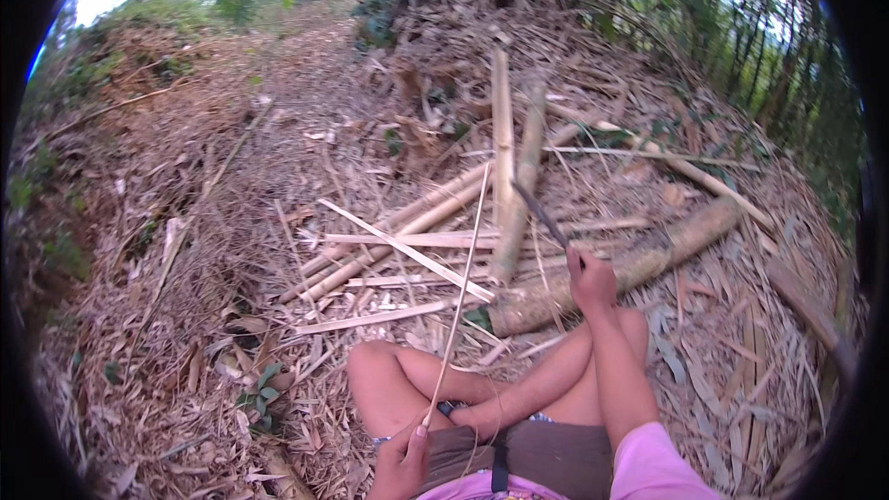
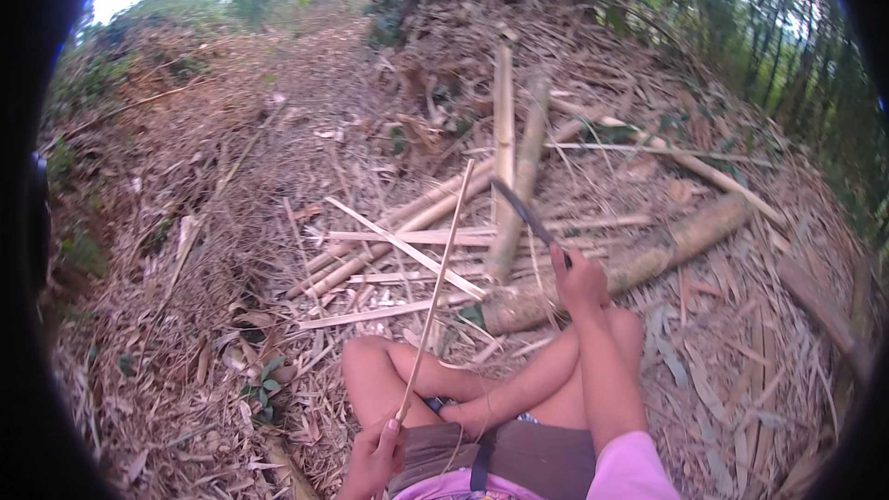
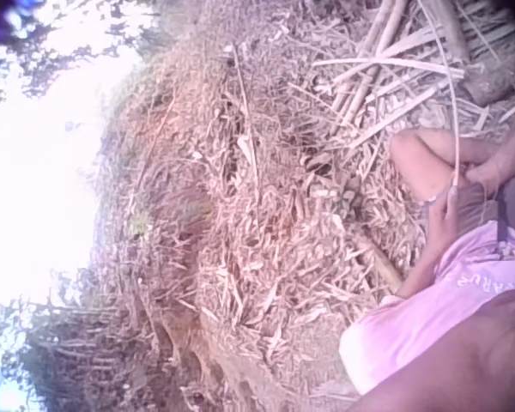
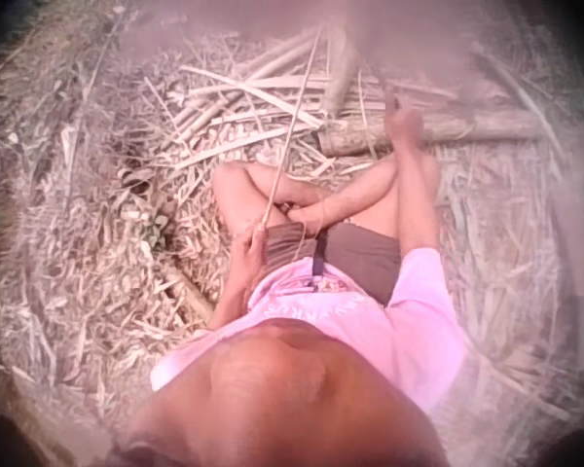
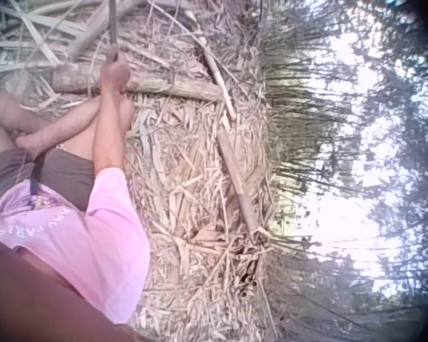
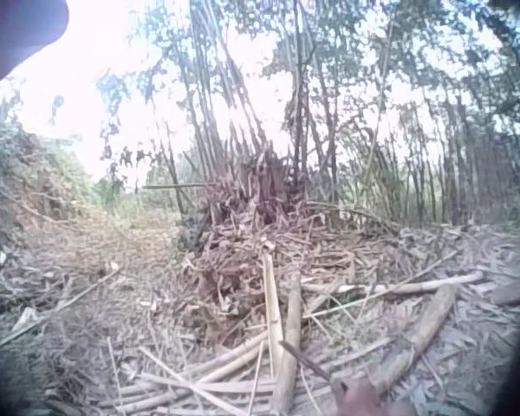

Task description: The person scrapes a strip of bamboo with a machete while sitting on a ground covered in leaves, removing the outer layer to smooth it.

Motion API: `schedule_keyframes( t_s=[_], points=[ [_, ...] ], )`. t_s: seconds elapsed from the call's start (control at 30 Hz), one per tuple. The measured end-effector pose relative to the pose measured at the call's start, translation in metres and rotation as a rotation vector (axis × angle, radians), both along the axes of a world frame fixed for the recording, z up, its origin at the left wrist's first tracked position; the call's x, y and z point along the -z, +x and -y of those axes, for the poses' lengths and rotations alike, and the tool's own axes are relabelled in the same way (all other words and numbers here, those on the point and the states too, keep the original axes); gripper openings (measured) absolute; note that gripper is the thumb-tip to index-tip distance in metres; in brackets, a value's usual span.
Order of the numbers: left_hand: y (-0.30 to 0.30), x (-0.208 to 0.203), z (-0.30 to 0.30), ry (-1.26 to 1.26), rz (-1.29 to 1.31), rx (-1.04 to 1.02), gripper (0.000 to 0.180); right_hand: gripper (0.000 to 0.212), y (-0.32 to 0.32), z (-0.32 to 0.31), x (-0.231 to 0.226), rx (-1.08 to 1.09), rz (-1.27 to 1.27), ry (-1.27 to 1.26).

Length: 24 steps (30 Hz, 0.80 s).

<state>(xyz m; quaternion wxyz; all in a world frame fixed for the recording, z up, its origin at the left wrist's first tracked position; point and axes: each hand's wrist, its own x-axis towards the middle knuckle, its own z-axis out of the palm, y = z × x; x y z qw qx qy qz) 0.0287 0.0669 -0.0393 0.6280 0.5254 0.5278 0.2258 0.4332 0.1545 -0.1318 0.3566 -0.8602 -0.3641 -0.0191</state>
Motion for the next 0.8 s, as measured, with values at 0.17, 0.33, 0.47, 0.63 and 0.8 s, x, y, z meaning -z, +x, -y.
schedule_keyframes(
  t_s=[0.17,0.33,0.47,0.63,0.8],
  points=[
    [0.017,-0.015,-0.03,-0.129,0.136,0.051,0.034,0.066,-0.018,0.014,0.003,-0.103,0.084,-0.149],
    [0.017,-0.011,-0.044,-0.134,0.249,0.081,0.042,0.063,-0.031,0.021,0.01,-0.254,0.254,-0.026],
    [0.027,-0.015,-0.057,-0.273,0.364,0.119,0.042,0.062,-0.019,0.026,0.019,-0.312,0.289,0.09],
    [0.029,-0.03,-0.07,-0.302,0.393,0.175,0.041,0.058,-0.029,0.037,0.008,-0.34,0.203,0.167],
    [0.038,-0.036,-0.071,-0.233,0.42,0.117,0.039,0.06,-0.075,0.053,-0.012,-0.473,-0.168,0.476]
  ],
)
